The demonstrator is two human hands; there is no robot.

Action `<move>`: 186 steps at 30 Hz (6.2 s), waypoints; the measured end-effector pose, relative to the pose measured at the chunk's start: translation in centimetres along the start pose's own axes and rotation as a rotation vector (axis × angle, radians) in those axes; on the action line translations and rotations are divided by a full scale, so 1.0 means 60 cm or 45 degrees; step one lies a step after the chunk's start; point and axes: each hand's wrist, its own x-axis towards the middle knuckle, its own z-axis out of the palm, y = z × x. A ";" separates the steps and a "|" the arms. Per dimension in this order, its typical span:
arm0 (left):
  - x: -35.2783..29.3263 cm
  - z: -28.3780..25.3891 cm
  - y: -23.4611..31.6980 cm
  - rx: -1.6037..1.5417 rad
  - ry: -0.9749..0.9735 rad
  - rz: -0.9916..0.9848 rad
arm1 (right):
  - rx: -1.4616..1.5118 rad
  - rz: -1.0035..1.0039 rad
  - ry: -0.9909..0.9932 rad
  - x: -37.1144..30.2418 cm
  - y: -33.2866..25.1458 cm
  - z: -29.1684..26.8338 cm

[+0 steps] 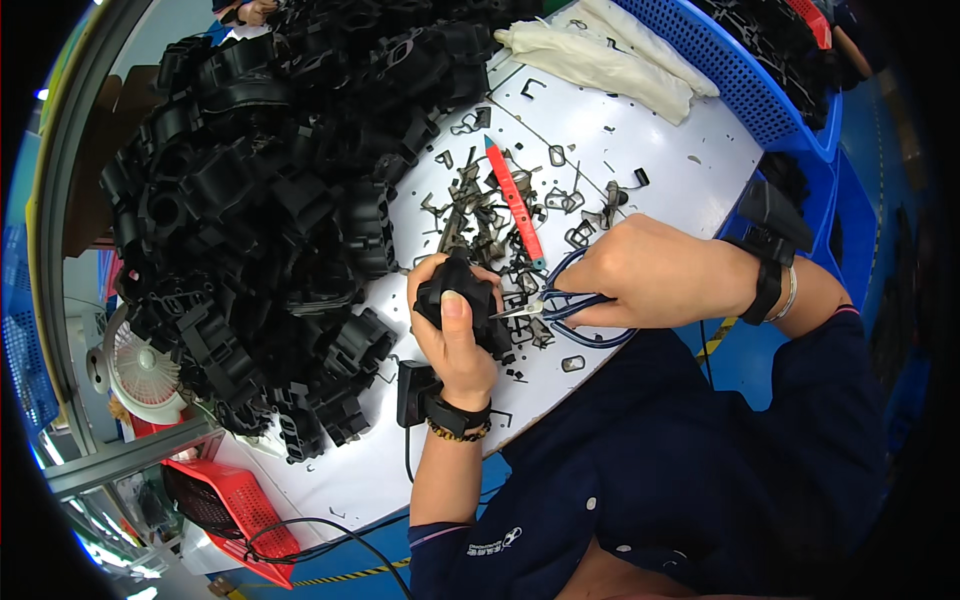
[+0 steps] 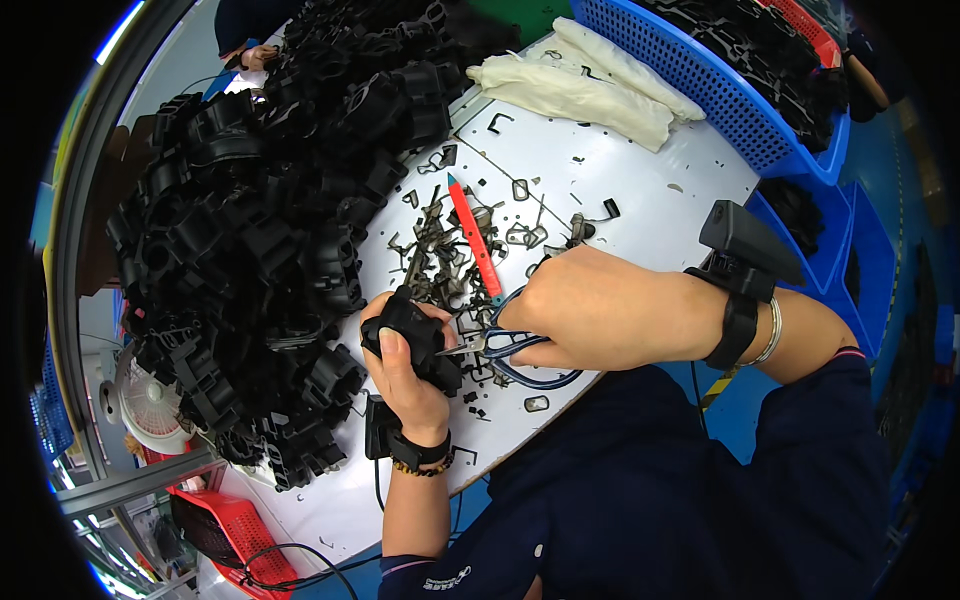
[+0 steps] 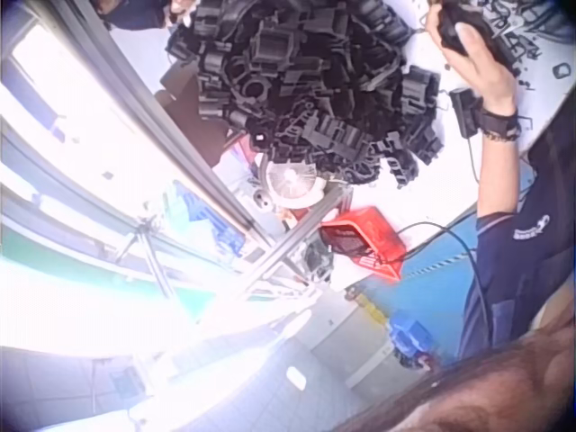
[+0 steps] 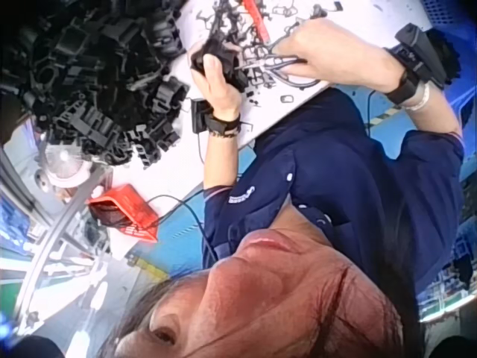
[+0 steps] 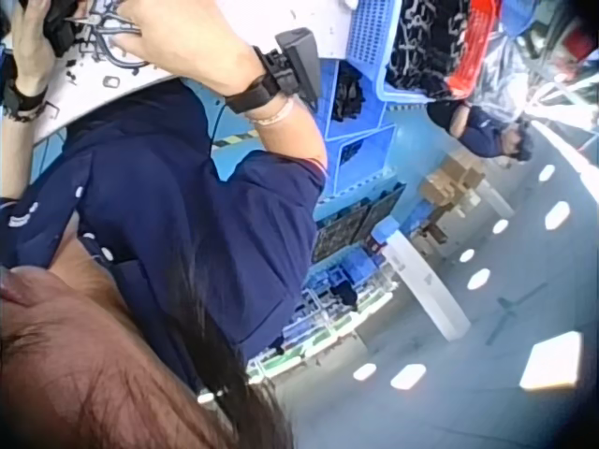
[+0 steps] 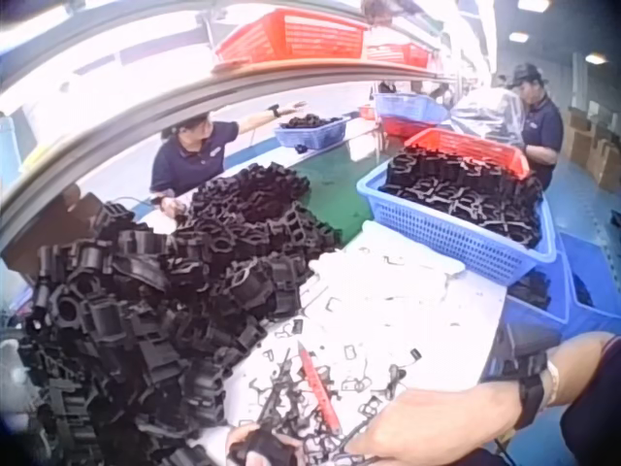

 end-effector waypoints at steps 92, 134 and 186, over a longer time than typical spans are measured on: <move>0.016 0.001 0.001 -0.366 0.023 -0.422 | 1.167 -0.158 0.564 0.136 0.076 0.025; 0.009 -0.014 -0.012 -0.563 0.025 -0.432 | 0.148 -0.573 0.885 0.143 0.049 0.075; 0.008 0.003 -0.002 -0.167 0.021 -0.281 | 0.892 -0.303 0.626 0.136 0.079 0.030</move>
